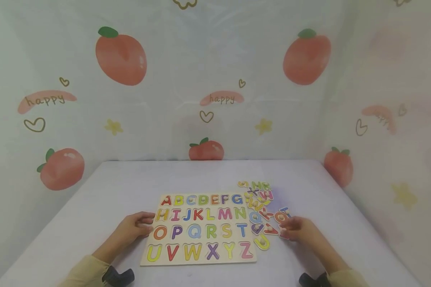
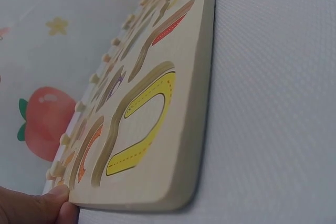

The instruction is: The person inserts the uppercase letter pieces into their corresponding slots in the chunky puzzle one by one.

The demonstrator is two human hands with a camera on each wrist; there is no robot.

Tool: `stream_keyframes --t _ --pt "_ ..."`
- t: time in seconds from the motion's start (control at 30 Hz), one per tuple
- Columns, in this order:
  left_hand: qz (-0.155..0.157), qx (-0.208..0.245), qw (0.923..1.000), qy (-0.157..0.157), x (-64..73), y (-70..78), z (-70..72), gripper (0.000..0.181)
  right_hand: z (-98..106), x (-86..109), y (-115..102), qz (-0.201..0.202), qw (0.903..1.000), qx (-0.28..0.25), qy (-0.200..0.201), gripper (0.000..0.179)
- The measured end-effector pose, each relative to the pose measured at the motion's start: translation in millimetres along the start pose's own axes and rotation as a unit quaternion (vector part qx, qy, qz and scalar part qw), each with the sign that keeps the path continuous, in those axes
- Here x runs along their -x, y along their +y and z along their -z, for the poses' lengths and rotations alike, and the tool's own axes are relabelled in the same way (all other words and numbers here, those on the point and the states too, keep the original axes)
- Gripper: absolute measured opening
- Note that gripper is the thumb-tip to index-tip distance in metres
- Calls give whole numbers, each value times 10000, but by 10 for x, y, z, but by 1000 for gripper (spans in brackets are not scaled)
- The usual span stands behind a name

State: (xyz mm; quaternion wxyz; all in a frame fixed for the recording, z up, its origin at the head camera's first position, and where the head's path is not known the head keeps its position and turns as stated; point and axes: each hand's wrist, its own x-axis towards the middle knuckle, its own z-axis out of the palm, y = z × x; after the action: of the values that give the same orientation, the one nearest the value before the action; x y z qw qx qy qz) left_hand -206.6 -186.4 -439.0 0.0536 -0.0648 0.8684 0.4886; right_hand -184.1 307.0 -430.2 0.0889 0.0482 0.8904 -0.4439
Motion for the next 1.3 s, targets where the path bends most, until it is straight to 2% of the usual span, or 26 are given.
stream_keyframes --t 0.4,0.57,0.7,0.93,1.13,1.3 --pt "-1 48 10000 11 4 -4 -16 44 -30 15 38 173 9978 605 214 24" --pt "-15 13 10000 22 -7 -18 -17 44 -5 43 -23 62 9968 736 289 20" --pt "-22 11 10000 34 -10 -23 -13 44 53 63 -125 117 9964 746 378 23" --pt "-32 -10 10000 36 -9 -25 -16 45 92 59 -319 612 9956 609 374 31" --pt "-10 -11 10000 26 -11 -25 -16 45 -25 18 -617 745 9956 366 424 32" --pt "-47 0 10000 29 -9 -22 -16 44 -208 -21 -857 973 9939 257 446 27"
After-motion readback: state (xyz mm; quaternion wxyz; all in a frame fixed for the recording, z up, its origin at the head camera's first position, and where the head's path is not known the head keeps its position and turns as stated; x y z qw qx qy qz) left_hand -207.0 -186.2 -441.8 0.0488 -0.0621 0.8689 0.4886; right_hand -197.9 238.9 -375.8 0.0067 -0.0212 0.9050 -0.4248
